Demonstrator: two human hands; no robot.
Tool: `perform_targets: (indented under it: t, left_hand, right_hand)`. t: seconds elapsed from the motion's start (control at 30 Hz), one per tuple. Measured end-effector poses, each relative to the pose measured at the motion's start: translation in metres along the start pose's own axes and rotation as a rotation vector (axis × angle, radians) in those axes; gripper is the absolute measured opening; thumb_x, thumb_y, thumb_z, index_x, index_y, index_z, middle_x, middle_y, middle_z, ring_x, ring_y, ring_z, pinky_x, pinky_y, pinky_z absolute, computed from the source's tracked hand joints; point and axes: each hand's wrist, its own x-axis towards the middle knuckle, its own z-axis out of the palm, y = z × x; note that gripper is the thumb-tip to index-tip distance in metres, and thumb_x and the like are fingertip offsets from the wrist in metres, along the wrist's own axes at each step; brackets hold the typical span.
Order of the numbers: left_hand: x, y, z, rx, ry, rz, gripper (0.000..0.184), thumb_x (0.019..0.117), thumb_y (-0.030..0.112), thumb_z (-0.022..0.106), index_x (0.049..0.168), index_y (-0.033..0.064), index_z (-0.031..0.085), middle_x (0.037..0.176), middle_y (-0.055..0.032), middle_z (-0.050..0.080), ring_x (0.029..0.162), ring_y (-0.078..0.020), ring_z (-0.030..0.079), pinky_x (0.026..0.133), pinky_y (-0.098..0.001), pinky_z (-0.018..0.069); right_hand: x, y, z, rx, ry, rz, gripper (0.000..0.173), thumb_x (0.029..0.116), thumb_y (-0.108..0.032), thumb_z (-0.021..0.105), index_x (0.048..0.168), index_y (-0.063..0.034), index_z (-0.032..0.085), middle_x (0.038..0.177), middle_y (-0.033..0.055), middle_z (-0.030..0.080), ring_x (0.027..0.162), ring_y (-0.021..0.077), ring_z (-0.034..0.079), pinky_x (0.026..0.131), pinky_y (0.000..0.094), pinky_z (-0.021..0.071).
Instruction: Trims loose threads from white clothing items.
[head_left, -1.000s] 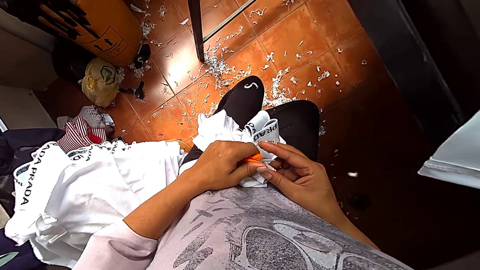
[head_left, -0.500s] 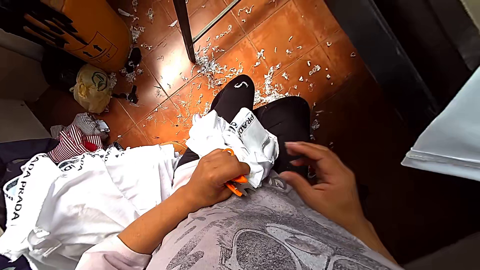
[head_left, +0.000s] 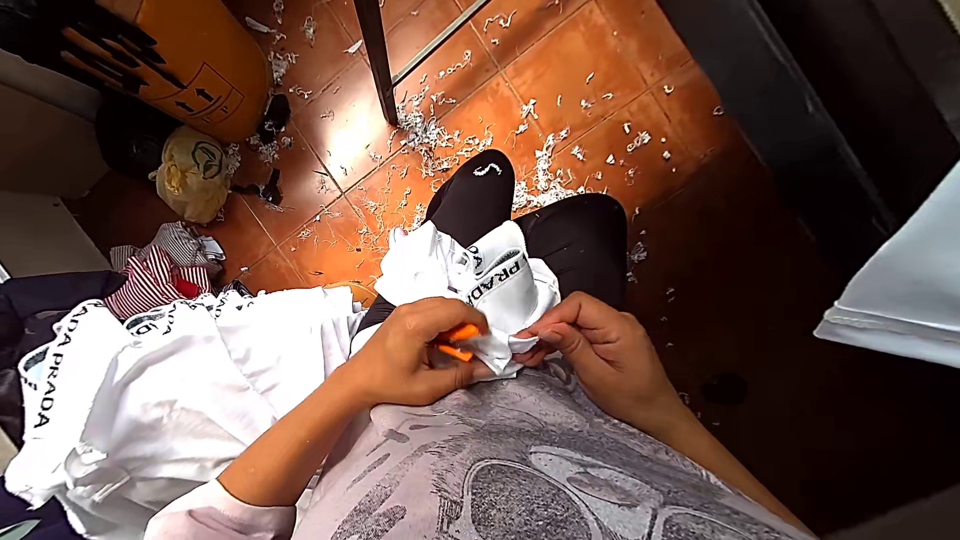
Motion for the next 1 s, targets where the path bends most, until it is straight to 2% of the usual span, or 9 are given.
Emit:
perform_targets:
  t: [0.03,0.1,0.2,0.27,0.4,0.53,0.7,0.83,1.0]
  left_hand:
    - [0.004,0.007,-0.007,0.007,-0.055,-0.041,0.044,0.0956,0.035,0.068,0.111,-0.0056,0.064,0.091,-0.0054,0.064,0.084,-0.0048,0.059,0.076,-0.0206,0.0523]
    - [0.015,0.023,-0.017,0.177,-0.125,-0.078,0.044,0.1035,0.041,0.055,0.110,-0.0013,0.064,0.088,-0.0023,0.062,0.082,-0.0064,0.059,0.074,-0.0238,0.0522]
    - [0.030,0.038,-0.019,0.557,-0.255,-0.079,0.034,0.0991,0.040,0.059,0.099,0.0075,0.071,0.079,-0.0023,0.066,0.076,-0.0174,0.066,0.065,-0.0356,0.0543]
    - [0.036,0.041,-0.017,0.637,-0.329,-0.086,0.033,0.0968,0.041,0.062,0.095,0.0103,0.073,0.076,-0.0020,0.065,0.071,-0.0185,0.066,0.059,-0.0371,0.0526]
    - [0.043,0.039,-0.011,0.638,-0.367,-0.075,0.032,0.0971,0.040,0.062,0.092,0.0115,0.074,0.072,-0.0007,0.063,0.064,-0.0170,0.064,0.051,-0.0361,0.0476]
    - [0.041,0.037,-0.007,0.630,-0.363,-0.093,0.032,0.0977,0.041,0.061,0.092,0.0118,0.073,0.070,-0.0003,0.062,0.062,-0.0168,0.063,0.051,-0.0360,0.0465]
    - [0.035,0.038,-0.009,0.654,-0.327,-0.131,0.032,0.0974,0.042,0.059,0.089,0.0132,0.072,0.070,0.0006,0.062,0.063,-0.0161,0.063,0.051,-0.0358,0.0468]
    - [0.037,0.037,-0.005,0.644,-0.333,-0.111,0.032,0.0978,0.040,0.060,0.088,0.0121,0.072,0.069,-0.0007,0.062,0.063,-0.0177,0.063,0.051,-0.0368,0.0461]
    - [0.036,0.035,-0.005,0.660,-0.328,-0.097,0.033,0.0980,0.042,0.059,0.089,0.0124,0.072,0.069,-0.0004,0.062,0.062,-0.0170,0.063,0.050,-0.0363,0.0463]
  right_hand:
    - [0.000,0.001,0.001,0.020,-0.007,0.014,0.020,0.1076,-0.032,0.052,0.097,-0.0164,0.059,0.082,-0.0108,0.072,0.071,-0.0001,0.071,0.066,0.0172,0.0614]
    - [0.000,0.001,0.004,0.066,-0.028,0.033,0.020,0.1080,-0.033,0.050,0.097,-0.0169,0.056,0.082,-0.0107,0.073,0.071,-0.0004,0.071,0.066,0.0169,0.0610]
    - [0.002,-0.002,0.005,0.064,-0.039,0.050,0.019,0.1077,-0.032,0.051,0.096,-0.0176,0.055,0.079,-0.0116,0.071,0.069,-0.0011,0.070,0.065,0.0166,0.0606]
    - [0.002,-0.003,0.004,0.054,-0.046,0.048,0.019,0.1072,-0.032,0.052,0.096,-0.0170,0.056,0.079,-0.0108,0.070,0.069,-0.0004,0.070,0.064,0.0173,0.0611]
    - [0.003,-0.005,0.002,0.000,-0.060,0.023,0.019,0.1072,-0.030,0.052,0.096,-0.0156,0.055,0.075,-0.0111,0.066,0.067,-0.0026,0.067,0.063,0.0142,0.0589]
    - [0.004,-0.006,0.003,-0.049,-0.064,0.020,0.019,0.1073,-0.029,0.052,0.094,-0.0154,0.055,0.073,-0.0121,0.065,0.066,-0.0049,0.065,0.062,0.0118,0.0566]
    - [0.003,-0.007,0.004,-0.011,-0.059,0.051,0.019,0.1075,-0.029,0.052,0.095,-0.0151,0.055,0.075,-0.0103,0.068,0.066,-0.0007,0.069,0.062,0.0171,0.0610]
    - [0.006,-0.008,0.003,-0.043,-0.073,0.030,0.021,0.1077,-0.030,0.051,0.094,-0.0154,0.054,0.071,-0.0116,0.065,0.064,-0.0037,0.066,0.060,0.0135,0.0577]
    - [0.006,-0.008,0.004,-0.049,-0.074,0.030,0.020,0.1075,-0.029,0.051,0.094,-0.0148,0.055,0.072,-0.0112,0.066,0.064,-0.0031,0.067,0.061,0.0141,0.0587]
